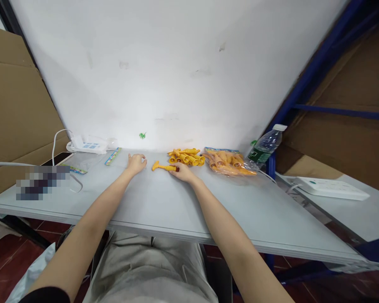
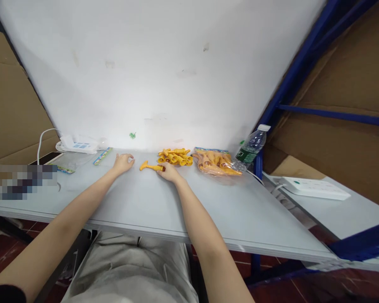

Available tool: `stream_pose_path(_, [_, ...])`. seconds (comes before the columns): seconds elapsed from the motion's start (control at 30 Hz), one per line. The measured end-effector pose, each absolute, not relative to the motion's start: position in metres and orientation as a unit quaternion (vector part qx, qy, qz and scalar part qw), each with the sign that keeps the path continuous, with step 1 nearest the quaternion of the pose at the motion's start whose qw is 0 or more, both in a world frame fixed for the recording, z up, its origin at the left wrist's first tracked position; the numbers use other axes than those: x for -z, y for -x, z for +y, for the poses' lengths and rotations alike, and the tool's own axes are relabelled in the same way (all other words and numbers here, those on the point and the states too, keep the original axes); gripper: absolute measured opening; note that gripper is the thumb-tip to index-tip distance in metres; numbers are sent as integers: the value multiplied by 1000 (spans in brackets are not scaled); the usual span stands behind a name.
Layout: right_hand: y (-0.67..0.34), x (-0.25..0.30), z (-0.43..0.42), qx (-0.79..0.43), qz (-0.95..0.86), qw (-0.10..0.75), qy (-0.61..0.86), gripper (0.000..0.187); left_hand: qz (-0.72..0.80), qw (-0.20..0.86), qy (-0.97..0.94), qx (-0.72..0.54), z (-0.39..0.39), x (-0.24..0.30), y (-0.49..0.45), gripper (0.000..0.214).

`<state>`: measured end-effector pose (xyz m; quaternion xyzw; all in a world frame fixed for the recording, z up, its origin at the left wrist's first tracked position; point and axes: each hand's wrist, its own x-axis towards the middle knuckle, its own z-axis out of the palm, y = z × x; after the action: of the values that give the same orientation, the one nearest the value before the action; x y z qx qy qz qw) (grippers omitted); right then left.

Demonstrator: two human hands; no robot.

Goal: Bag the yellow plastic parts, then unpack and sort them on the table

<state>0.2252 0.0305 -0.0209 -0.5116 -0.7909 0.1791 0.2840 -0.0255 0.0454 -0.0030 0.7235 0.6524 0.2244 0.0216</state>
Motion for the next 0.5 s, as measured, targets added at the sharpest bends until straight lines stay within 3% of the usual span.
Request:
stream_pose_path(0.23, [-225, 25, 32, -176, -776, 305, 524, 21, 692, 13, -704, -159, 59, 9, -1, 18])
stream_pose_path(0.5, [-216, 20, 30, -125, -770, 356, 514, 29, 611, -32, -768, -189, 35, -5, 1, 17])
